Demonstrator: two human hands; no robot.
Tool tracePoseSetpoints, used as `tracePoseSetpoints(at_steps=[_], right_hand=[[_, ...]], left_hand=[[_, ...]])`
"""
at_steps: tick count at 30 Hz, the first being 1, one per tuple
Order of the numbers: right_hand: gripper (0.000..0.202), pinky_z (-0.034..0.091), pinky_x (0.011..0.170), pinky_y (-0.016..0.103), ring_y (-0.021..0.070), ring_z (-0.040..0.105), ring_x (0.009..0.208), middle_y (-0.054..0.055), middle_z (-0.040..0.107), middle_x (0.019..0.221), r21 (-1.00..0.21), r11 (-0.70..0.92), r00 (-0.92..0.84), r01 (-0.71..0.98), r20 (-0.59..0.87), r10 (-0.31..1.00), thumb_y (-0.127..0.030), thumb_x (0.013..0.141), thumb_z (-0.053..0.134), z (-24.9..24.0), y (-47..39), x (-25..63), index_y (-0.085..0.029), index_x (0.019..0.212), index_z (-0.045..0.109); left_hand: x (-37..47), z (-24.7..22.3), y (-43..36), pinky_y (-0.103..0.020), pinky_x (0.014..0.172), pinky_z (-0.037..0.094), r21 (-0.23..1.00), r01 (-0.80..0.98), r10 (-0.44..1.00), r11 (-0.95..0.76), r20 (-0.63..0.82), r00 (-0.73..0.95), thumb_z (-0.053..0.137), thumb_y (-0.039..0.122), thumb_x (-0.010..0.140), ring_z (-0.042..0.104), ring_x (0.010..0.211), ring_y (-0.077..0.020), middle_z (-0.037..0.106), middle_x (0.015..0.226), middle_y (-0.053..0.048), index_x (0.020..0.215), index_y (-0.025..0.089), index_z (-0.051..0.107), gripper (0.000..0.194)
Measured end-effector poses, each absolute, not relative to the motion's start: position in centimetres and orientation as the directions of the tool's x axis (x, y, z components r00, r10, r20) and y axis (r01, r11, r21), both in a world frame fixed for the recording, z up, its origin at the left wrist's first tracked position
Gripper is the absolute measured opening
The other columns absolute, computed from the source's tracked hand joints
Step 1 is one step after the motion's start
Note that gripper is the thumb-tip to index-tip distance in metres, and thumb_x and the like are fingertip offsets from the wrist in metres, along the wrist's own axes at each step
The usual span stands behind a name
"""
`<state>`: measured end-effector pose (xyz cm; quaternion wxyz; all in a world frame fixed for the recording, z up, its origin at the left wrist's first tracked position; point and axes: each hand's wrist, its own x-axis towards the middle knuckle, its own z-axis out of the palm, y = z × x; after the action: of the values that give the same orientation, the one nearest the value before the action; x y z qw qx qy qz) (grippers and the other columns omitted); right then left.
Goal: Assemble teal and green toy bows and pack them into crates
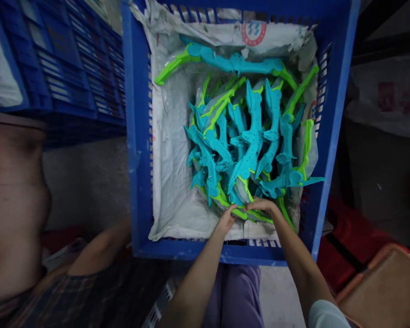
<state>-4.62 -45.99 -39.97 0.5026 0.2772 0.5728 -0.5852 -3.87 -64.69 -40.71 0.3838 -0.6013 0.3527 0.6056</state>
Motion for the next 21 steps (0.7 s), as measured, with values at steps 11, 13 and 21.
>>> tracePoseSetpoints(at_steps=[11,13,21], right_hand=[[0.037,0.042,0.064,0.024,0.0147,0.052,0.071,-0.003,0.061,0.070,-0.460,0.053,-0.426,0.886,-0.855,-0.298,-0.042,0.052,0.080,-29.6,-46.5,-7.2,-0.017,0.073,0.064],[0.036,0.041,0.063,0.024,0.0137,0.050,0.069,-0.003,0.060,0.068,-0.465,0.040,-0.433,0.885,-0.850,-0.300,-0.044,0.054,0.078,-27.6,-45.9,-7.6,-0.017,0.073,0.063],[0.037,0.049,0.061,0.026,0.0154,0.059,0.064,-0.001,0.067,0.067,-0.288,-0.068,-0.295,0.955,-0.908,-0.296,-0.039,0.049,0.079,-21.1,-43.0,-10.1,-0.017,0.075,0.065]], left_hand=[[-7.8,-29.1,-66.4,-0.029,0.061,0.057,0.001,-0.851,0.069,-0.525,-0.997,-0.044,0.072,0.011,0.069,0.070,0.066,-0.0179,0.076,0.080,-0.005,0.084,0.014,0.069,0.016],[-8.3,-27.5,-66.5,-0.028,0.058,0.056,-0.008,-0.843,0.073,-0.538,-0.997,-0.037,0.070,0.012,0.071,0.068,0.061,-0.0168,0.073,0.073,-0.005,0.080,0.014,0.068,0.010],[-9.5,-23.2,-65.9,-0.024,0.050,0.049,0.011,-0.838,0.057,-0.545,-0.997,-0.050,0.069,0.008,0.068,0.059,0.047,-0.0130,0.064,0.057,-0.001,0.069,0.014,0.062,0.009]])
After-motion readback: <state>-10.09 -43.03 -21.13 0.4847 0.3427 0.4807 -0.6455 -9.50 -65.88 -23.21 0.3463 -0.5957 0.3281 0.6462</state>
